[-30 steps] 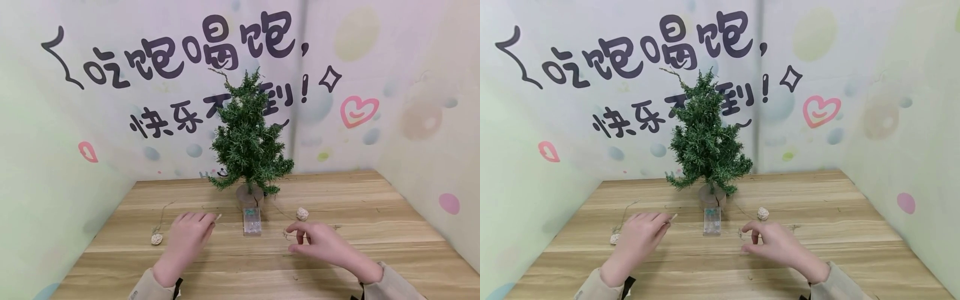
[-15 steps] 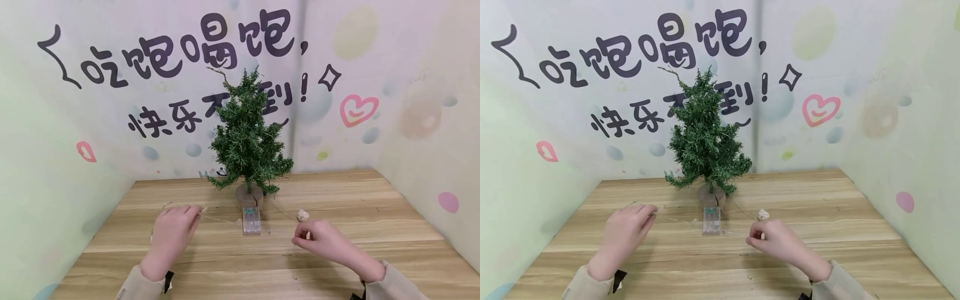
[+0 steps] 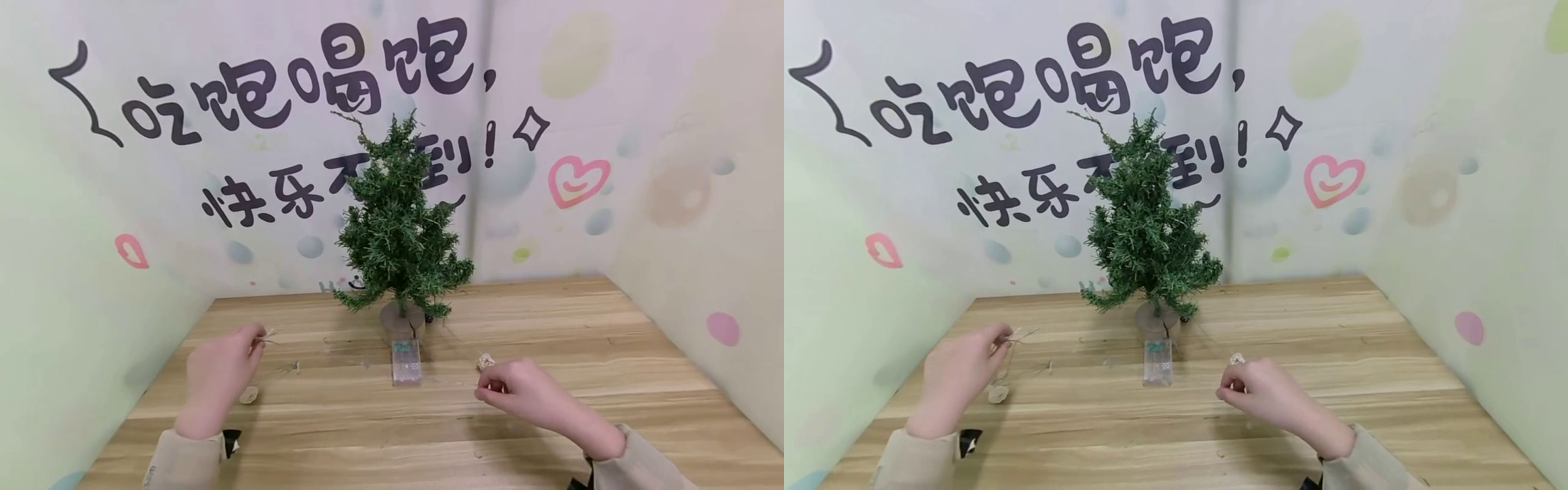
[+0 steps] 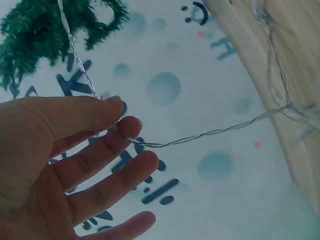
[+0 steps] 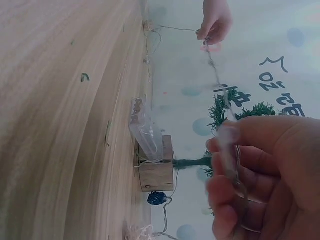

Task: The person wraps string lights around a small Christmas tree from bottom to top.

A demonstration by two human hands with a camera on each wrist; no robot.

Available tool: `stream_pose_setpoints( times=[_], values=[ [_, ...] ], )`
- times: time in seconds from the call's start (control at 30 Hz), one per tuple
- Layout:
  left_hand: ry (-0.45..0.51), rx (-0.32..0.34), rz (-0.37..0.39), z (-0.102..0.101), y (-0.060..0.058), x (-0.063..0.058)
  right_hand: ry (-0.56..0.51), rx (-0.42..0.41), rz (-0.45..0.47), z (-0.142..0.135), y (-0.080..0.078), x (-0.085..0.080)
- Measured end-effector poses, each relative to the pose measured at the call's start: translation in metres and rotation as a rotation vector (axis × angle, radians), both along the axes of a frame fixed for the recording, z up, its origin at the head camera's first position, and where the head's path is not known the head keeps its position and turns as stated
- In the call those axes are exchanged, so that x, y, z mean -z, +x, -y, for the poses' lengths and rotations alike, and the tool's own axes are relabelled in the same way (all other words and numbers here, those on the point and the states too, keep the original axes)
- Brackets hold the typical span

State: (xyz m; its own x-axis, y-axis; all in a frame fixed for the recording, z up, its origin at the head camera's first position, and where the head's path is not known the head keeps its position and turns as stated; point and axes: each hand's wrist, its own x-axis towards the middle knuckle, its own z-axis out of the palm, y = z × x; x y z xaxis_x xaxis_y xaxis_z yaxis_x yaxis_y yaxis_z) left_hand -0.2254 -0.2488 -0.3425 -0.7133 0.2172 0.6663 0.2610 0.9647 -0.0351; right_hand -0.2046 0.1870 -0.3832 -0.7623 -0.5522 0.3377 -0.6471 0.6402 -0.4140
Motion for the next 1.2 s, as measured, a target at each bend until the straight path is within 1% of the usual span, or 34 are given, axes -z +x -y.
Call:
stream_pose_setpoints(
  times=[0.17,0.27,0.33,0.43,0.53,0.6,0.7,0.77,0.83,0.87,1.0,1.03,1.1,1.2],
  values=[
    [0.054,-0.101,0.144,0.023,-0.002,0.004,0.030,-0.029,0.031,0.000,0.000,0.001],
    [0.094,-0.165,0.243,0.035,-0.001,0.004,0.027,-0.031,0.044,0.001,0.000,0.001],
    [0.111,-0.196,0.307,0.042,0.000,0.004,0.019,-0.032,0.049,0.001,0.000,0.000],
    [0.114,-0.221,0.388,0.049,0.001,0.003,0.013,-0.034,0.055,0.001,0.000,-0.001],
    [0.076,-0.201,0.480,0.050,0.001,0.003,0.018,-0.040,0.052,0.001,0.000,-0.002],
    [0.043,-0.162,0.567,0.047,0.000,0.004,0.023,-0.046,0.043,0.001,0.001,-0.003],
    [0.009,-0.095,0.704,0.040,-0.003,0.010,0.030,-0.060,0.034,0.000,0.002,-0.003],
    [-0.006,-0.056,0.749,0.034,-0.006,0.015,0.031,-0.073,0.035,0.000,0.003,-0.002],
    [-0.022,-0.035,0.762,0.028,-0.008,0.019,0.034,-0.083,0.034,-0.001,0.004,-0.002],
    [-0.034,-0.027,0.752,0.025,-0.009,0.020,0.034,-0.086,0.033,-0.001,0.005,-0.002],
    [-0.090,0.001,0.665,0.013,-0.008,0.022,0.028,-0.095,0.027,0.001,0.008,-0.003],
    [-0.098,0.021,0.634,0.009,-0.007,0.021,0.025,-0.099,0.022,0.002,0.009,-0.004],
    [-0.097,0.078,0.578,0.001,-0.004,0.023,0.016,-0.117,0.011,0.005,0.011,-0.006],
    [-0.072,0.210,0.519,-0.016,-0.001,0.029,-0.001,-0.154,-0.023,0.009,0.013,-0.010]
  ],
)
